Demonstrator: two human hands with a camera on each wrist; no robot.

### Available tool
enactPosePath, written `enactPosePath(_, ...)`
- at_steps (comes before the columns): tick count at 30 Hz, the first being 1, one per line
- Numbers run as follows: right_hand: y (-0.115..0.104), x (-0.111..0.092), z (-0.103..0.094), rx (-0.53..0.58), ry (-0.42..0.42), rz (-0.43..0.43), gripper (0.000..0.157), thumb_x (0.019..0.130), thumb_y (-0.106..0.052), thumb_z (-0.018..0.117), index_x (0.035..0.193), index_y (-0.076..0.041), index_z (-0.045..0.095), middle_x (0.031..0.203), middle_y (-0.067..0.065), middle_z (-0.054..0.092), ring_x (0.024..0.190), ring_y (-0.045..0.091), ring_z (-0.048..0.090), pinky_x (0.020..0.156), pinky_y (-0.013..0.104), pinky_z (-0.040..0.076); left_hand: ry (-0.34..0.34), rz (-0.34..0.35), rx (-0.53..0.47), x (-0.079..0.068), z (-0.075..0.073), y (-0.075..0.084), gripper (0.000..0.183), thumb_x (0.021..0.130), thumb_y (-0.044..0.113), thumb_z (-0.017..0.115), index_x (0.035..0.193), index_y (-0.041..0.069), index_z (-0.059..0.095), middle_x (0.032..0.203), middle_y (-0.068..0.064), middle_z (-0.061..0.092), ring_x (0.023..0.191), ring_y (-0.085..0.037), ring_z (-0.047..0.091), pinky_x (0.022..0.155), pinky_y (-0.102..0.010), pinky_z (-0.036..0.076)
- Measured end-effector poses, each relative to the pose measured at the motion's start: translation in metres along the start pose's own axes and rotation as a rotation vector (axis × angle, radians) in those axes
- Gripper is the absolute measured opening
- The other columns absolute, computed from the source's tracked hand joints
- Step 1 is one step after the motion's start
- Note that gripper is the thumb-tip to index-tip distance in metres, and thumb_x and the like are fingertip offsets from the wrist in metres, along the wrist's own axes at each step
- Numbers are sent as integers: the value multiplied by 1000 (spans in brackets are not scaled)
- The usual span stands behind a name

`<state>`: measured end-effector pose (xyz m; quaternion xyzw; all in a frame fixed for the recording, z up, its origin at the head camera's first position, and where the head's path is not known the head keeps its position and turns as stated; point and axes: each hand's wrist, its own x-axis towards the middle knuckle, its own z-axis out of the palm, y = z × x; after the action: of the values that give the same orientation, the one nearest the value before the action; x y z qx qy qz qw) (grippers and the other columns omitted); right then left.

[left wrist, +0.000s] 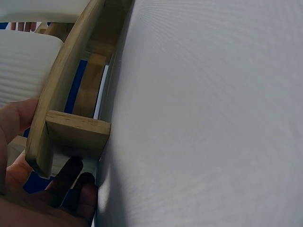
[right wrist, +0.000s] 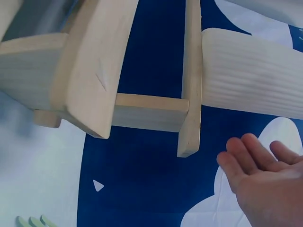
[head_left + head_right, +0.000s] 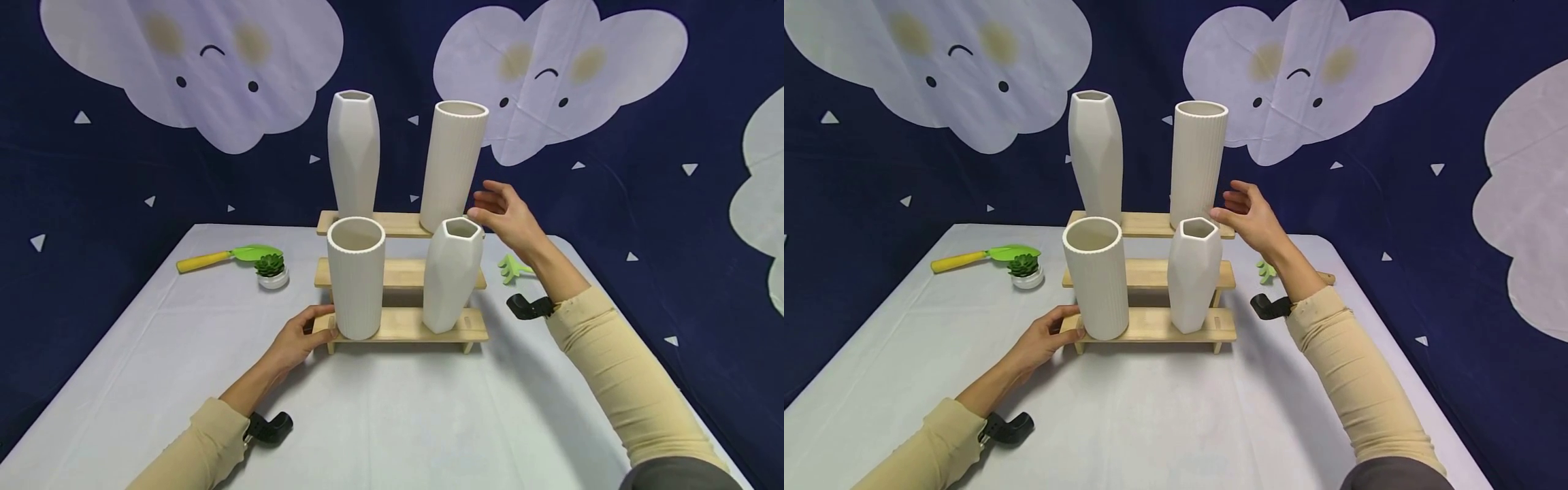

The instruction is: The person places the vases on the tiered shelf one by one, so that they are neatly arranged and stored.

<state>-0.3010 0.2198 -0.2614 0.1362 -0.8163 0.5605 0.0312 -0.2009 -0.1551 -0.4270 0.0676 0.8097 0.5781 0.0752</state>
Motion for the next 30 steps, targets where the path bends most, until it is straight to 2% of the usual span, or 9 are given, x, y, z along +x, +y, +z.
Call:
enactPosePath(4,6,-11,-1,22,19,1,75,89,-21,64,148,-6,20,148,21,34,136,32,35,112,46,29,4,-10,9,-1,-1,-1,52,87,22,66,135,11,49,129,-17,53,115,-28,52,90,-33,44)
enactPosePath(7,11,-17,-2,34,35,2,74,89,-21,64,148,-6,21,147,20,35,137,30,35,113,45,29,4,-16,14,-2,-2,-2,53,87,27,67,135,13,49,139,-15,48,129,-32,43,103,-44,38)
enactPosePath(10,17,-24,-3,37,48,-8,72,90,-21,64,147,-6,22,147,20,35,137,30,35,112,44,30,11,-13,5,-4,-4,-2,53,87,27,67,134,13,50,141,-15,46,132,-33,40,106,-49,33)
enactPosePath(12,20,-29,-3,22,58,-24,72,90,-21,63,147,-5,23,147,21,35,136,31,35,112,41,31,20,-8,5,-5,-6,-2,52,87,26,66,134,12,50,139,-15,48,129,-33,43,104,-48,36)
enactPosePath(15,24,-37,-3,3,71,-49,70,91,-22,62,147,-3,23,147,22,35,136,31,34,108,29,35,44,-7,-3,-7,-8,0,50,88,23,65,134,11,49,135,-17,50,126,-33,46,101,-47,39)
enactPosePath(20,28,-48,-2,18,96,-76,67,92,-19,61,145,0,25,145,23,36,135,29,35,97,11,38,83,-6,-14,-9,-12,2,49,89,19,63,134,9,47,138,-18,47,130,-34,42,103,-46,39)
enactPosePath(26,36,-60,-1,10,123,-80,63,93,-20,59,144,-1,28,144,22,38,135,29,35,96,7,36,133,-14,7,-11,-17,3,51,89,19,63,136,8,45,139,-20,45,129,-35,43,98,-41,42)
enactPosePath(28,39,-65,-1,-15,131,-74,62,93,-22,59,144,-3,29,145,20,38,136,29,35,99,9,35,153,-10,13,-11,-19,3,51,90,19,62,136,8,44,138,-20,45,130,-34,42,99,-43,41)
enactPosePath(30,42,-70,0,-29,141,-70,61,93,-23,59,144,-4,30,144,20,39,136,28,35,106,16,33,169,-4,19,-11,-21,4,51,90,18,62,136,7,44,139,-19,44,131,-33,40,102,-45,39)
